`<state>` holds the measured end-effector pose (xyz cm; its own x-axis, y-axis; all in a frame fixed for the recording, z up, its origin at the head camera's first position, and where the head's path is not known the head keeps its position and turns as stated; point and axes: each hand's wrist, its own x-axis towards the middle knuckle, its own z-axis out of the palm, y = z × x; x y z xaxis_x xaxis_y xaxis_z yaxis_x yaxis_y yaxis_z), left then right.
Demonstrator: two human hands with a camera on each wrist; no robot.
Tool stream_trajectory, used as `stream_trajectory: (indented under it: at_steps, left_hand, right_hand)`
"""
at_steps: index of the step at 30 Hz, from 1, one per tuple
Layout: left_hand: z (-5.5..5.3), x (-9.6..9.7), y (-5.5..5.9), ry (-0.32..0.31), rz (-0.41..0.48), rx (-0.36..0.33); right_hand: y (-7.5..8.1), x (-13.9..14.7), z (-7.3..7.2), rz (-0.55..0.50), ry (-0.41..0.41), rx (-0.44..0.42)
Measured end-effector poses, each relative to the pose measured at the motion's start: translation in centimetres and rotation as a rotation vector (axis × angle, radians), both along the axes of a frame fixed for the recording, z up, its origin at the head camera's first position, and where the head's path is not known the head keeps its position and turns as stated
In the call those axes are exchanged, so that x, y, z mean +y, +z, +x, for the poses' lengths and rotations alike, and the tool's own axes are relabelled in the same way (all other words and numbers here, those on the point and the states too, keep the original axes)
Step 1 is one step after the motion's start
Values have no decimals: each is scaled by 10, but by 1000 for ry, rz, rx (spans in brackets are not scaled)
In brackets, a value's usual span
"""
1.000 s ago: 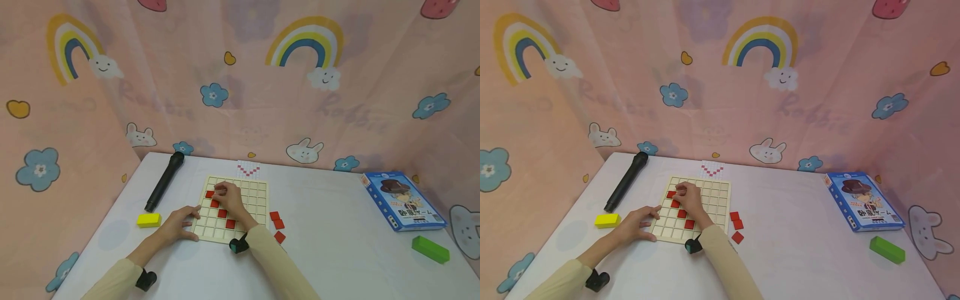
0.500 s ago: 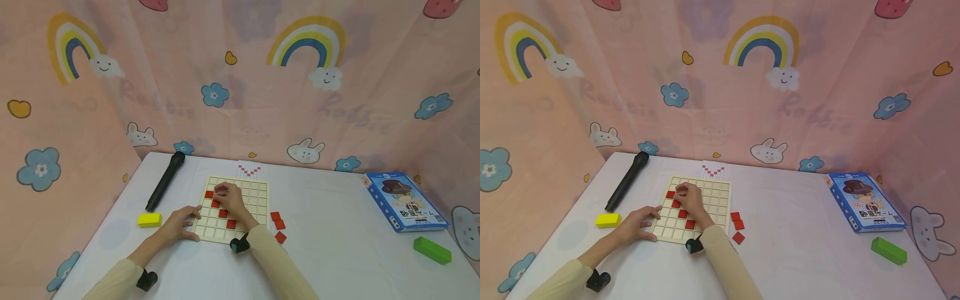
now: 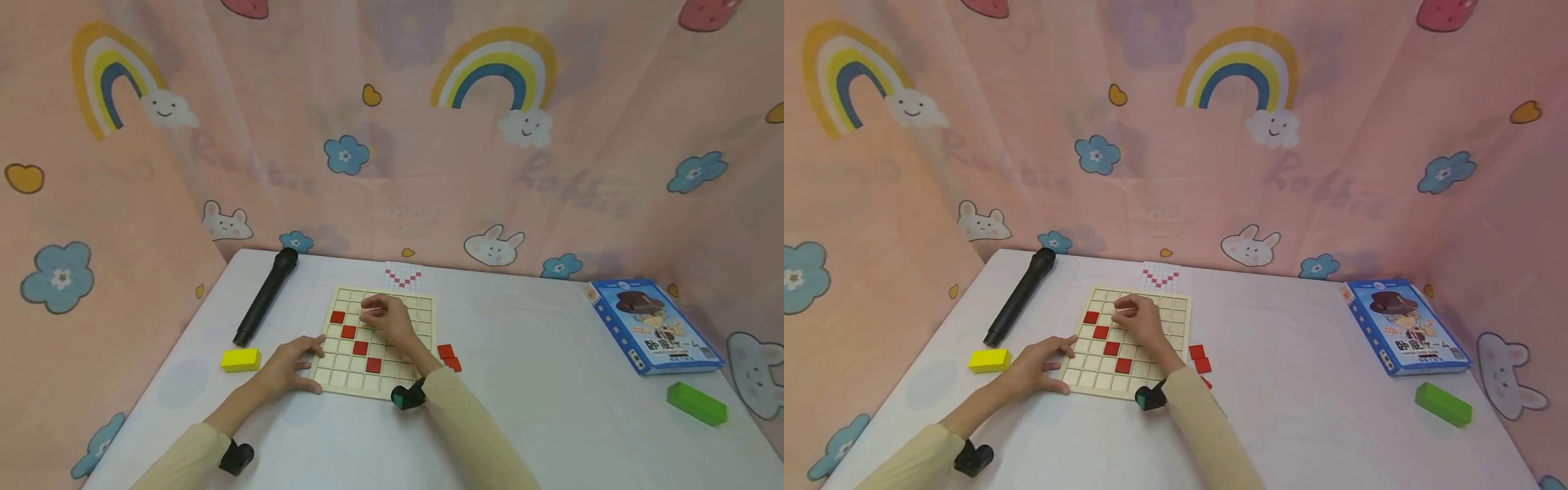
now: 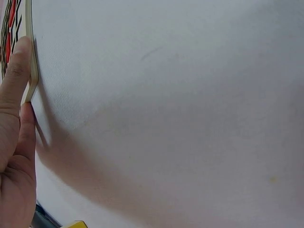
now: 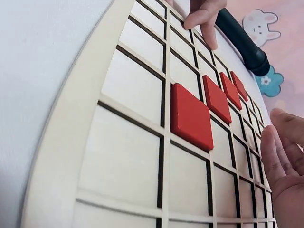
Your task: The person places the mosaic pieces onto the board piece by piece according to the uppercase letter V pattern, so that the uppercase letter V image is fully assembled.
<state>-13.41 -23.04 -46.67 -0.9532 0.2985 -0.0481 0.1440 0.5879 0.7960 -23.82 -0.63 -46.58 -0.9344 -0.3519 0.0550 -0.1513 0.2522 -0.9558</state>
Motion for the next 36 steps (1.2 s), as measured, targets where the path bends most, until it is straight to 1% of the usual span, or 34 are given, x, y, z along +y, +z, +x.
stream_trajectory:
  at_steps: [2,4,6,9,11,14,16,21,23,25,29,32,36]
  left_hand:
    - [0,0,0,3,-2,-1]
    - [0,0,0,4,-4,2]
    - [0,0,0,7,-4,-1]
    - [1,0,-1,9,-5,-4]
    - [1,0,-1,12,-4,-6]
    - [2,0,-2,11,-4,-7]
    - [2,1,-2,15,-4,-12]
    - [1,1,0,28,-19,-10]
    - [1,1,0,27,-19,-5]
    - [1,0,0,23,-16,-4]
    - [1,0,0,18,-6,-8]
    - [2,1,0,31,-5,-16]
    - [2,2,1,43,-4,-22]
  right_hand:
    - [2,7,1,-14,5,7]
    - [13,16,7,-33,21,1]
    - [15,25,9,-49,32,11]
    - [14,38,12,-49,27,7]
    - [5,46,9,-35,7,17]
    - [4,59,13,5,-17,2]
    - [4,69,17,24,-15,5]
    - [5,94,32,59,21,39]
    - [5,103,38,75,19,52]
    - [5,112,47,96,6,51]
    - [4,127,67,115,15,48]
    - [6,135,82,94,30,35]
    - [9,142,98,81,5,23]
